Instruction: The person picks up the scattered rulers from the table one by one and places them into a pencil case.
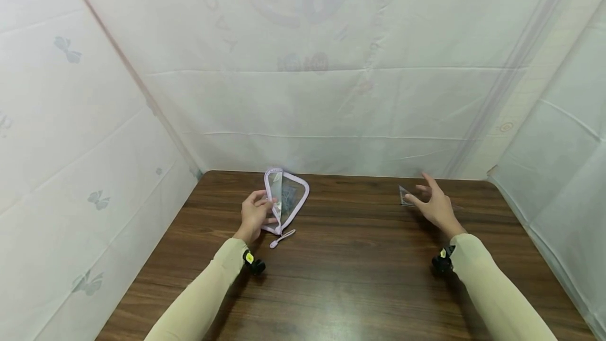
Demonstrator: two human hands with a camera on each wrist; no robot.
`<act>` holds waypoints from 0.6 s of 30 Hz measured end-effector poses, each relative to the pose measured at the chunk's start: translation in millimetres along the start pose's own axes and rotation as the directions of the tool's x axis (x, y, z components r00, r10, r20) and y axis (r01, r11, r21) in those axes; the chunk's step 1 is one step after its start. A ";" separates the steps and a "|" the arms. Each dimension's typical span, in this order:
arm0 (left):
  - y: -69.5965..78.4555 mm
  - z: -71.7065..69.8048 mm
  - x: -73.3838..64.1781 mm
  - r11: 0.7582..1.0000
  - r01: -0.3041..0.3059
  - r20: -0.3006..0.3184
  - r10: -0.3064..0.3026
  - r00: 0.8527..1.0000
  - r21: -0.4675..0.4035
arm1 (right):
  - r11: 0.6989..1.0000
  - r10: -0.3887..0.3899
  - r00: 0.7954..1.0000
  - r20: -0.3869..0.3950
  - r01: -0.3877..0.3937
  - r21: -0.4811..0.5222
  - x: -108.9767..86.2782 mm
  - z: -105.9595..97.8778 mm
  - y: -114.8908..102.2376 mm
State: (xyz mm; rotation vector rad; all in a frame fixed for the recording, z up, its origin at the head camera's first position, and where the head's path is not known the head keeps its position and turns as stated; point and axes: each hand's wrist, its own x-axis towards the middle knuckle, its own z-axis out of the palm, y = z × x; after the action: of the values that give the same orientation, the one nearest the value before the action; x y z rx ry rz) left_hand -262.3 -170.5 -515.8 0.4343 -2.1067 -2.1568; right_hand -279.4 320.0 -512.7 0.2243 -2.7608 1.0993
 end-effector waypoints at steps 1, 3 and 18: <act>0.3 -0.1 0.0 1.000 0.001 -0.002 -0.001 1.000 0.001 | 1.000 0.002 1.000 0.002 -0.002 0.001 0.6 -0.4 0.1; 0.6 -0.2 0.0 1.000 0.001 -0.003 -0.001 1.000 0.005 | 1.000 0.008 1.000 0.008 -0.008 -0.005 1.8 -0.6 0.3; -0.3 -0.1 -2.6 1.000 0.000 -0.007 0.000 1.000 0.011 | 0.999 0.021 0.992 0.122 -0.016 -0.036 8.9 6.3 2.3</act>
State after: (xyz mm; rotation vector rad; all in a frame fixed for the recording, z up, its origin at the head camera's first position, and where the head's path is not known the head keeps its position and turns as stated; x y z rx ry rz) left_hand -259.7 -169.9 -515.8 0.4423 -2.1152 -2.1413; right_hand -289.1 316.6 -517.0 0.2709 -2.8925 1.0749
